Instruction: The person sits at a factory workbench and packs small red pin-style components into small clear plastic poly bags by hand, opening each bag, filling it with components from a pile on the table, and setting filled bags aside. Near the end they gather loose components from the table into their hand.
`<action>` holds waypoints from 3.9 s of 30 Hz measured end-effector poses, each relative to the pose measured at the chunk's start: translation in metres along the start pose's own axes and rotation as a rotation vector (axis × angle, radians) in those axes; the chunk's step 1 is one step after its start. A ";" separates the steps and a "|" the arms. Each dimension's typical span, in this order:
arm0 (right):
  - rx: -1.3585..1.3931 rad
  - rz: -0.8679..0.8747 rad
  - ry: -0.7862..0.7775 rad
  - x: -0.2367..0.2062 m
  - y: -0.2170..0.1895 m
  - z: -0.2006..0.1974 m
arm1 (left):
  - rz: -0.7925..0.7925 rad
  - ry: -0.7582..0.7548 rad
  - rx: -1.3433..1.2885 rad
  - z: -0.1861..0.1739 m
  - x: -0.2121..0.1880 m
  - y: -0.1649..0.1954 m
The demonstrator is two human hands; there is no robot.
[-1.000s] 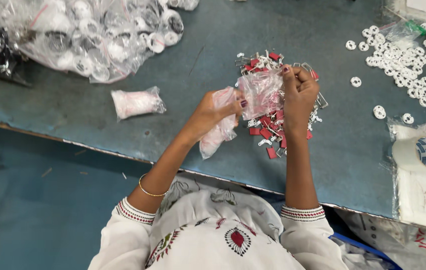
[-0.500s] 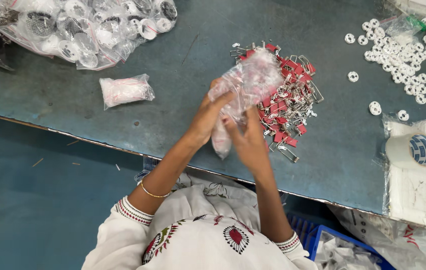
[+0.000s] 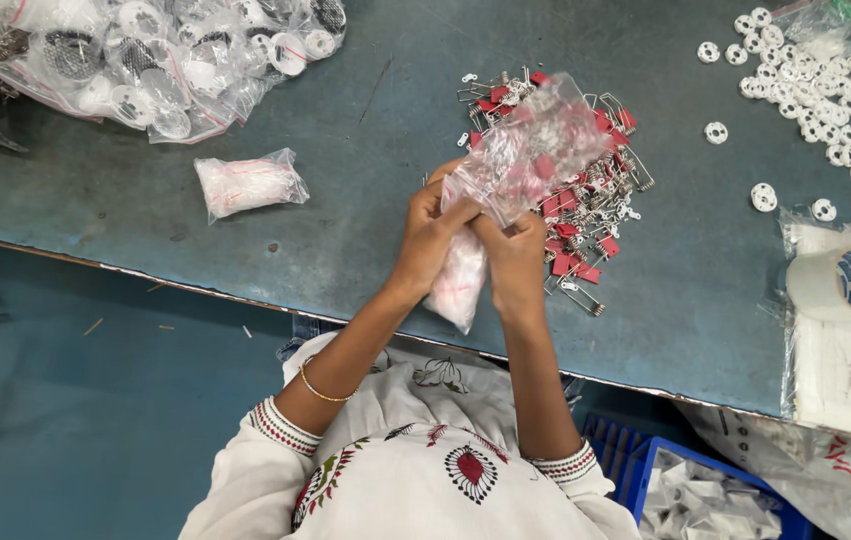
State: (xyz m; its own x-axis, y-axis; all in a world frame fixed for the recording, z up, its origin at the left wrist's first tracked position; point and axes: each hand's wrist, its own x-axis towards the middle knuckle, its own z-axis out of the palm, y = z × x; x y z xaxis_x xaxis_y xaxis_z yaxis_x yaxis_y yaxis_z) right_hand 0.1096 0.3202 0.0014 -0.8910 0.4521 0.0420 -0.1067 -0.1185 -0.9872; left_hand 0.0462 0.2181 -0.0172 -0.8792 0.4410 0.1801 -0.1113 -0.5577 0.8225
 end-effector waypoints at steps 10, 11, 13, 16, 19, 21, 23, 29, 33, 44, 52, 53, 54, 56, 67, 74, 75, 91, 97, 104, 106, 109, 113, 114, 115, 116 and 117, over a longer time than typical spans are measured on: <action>0.047 -0.081 0.057 0.002 0.016 -0.009 | 0.158 -0.008 0.214 -0.007 0.005 -0.011; -0.025 -0.106 0.078 0.002 0.017 -0.010 | 0.144 0.006 0.170 -0.006 0.004 -0.011; -0.143 -0.125 0.076 -0.001 0.018 -0.011 | 0.120 0.041 0.083 -0.005 0.002 -0.009; -0.184 -0.237 0.052 -0.007 0.012 -0.012 | 0.202 0.175 0.157 -0.010 0.005 0.003; -0.100 -0.291 0.049 -0.008 0.003 -0.011 | 0.140 0.342 0.020 -0.023 0.013 0.021; -0.049 -0.268 0.074 -0.005 -0.001 -0.005 | 0.092 0.306 -0.139 -0.022 0.012 0.025; -0.022 -0.225 0.118 -0.003 -0.004 0.005 | -0.012 0.298 -0.258 -0.018 0.007 0.023; -0.139 -0.390 0.030 -0.020 -0.005 0.026 | -0.116 0.366 -0.401 -0.008 -0.005 0.006; -0.097 -0.224 -0.037 -0.023 -0.004 0.020 | -0.091 0.362 -0.456 -0.006 -0.009 -0.002; 0.238 0.070 -0.177 -0.033 -0.041 -0.064 | 0.232 0.186 0.276 -0.022 -0.018 0.064; 0.128 -0.116 -0.342 -0.043 -0.043 -0.059 | 0.410 0.125 0.985 0.028 -0.041 0.096; 0.009 -0.116 -0.273 -0.042 -0.042 -0.055 | 0.446 0.120 0.972 0.028 -0.042 0.097; -0.023 -0.135 -0.267 -0.042 -0.042 -0.053 | 0.483 0.115 0.960 0.027 -0.043 0.098; -0.093 -0.180 -0.260 -0.041 -0.047 -0.049 | 0.494 0.094 0.945 0.021 -0.045 0.100; -0.130 -0.178 -0.207 -0.045 -0.048 -0.043 | 0.400 -0.171 0.849 0.016 -0.056 0.100; 0.067 -0.083 -0.084 -0.046 -0.026 -0.055 | 0.370 -0.199 0.798 0.018 -0.057 0.076; 0.018 -0.119 -0.016 -0.047 -0.023 -0.053 | 0.387 -0.171 0.824 0.021 -0.058 0.071; 0.391 -0.038 -0.196 -0.025 -0.045 -0.087 | 0.257 0.033 0.474 0.041 -0.047 0.051; 0.238 -0.156 -0.318 -0.041 -0.049 -0.083 | 0.329 0.039 0.585 0.048 -0.047 0.057; 0.120 -0.023 -0.158 -0.040 -0.055 -0.063 | 0.352 -0.092 0.599 0.046 -0.049 0.057; 0.132 -0.044 -0.132 -0.038 -0.051 -0.060 | 0.364 -0.099 0.641 0.045 -0.050 0.056; -0.111 -0.168 -0.017 -0.036 -0.045 -0.058 | 0.409 -0.046 0.756 0.044 -0.053 0.052; -0.267 -0.337 0.131 -0.030 -0.027 -0.049 | 0.456 -0.083 0.784 0.049 -0.061 0.039; -0.187 -0.334 0.156 -0.027 -0.024 -0.048 | 0.455 -0.097 0.775 0.051 -0.063 0.035; -0.108 -0.332 0.181 -0.022 -0.021 -0.046 | 0.454 -0.110 0.766 0.054 -0.064 0.030; -0.025 -0.329 0.205 -0.018 -0.018 -0.044 | 0.434 -0.096 0.761 0.055 -0.063 0.025; 0.005 -0.327 0.204 -0.017 -0.017 -0.041 | 0.414 -0.081 0.760 0.056 -0.063 0.021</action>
State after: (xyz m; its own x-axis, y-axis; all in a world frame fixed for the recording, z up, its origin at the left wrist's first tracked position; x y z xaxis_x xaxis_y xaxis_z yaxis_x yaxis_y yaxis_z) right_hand 0.1444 0.3509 0.0107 -0.7033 0.6333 0.3230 -0.3734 0.0577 -0.9259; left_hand 0.1254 0.2184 0.0191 -0.7418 0.3709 0.5587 0.5752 -0.0763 0.8144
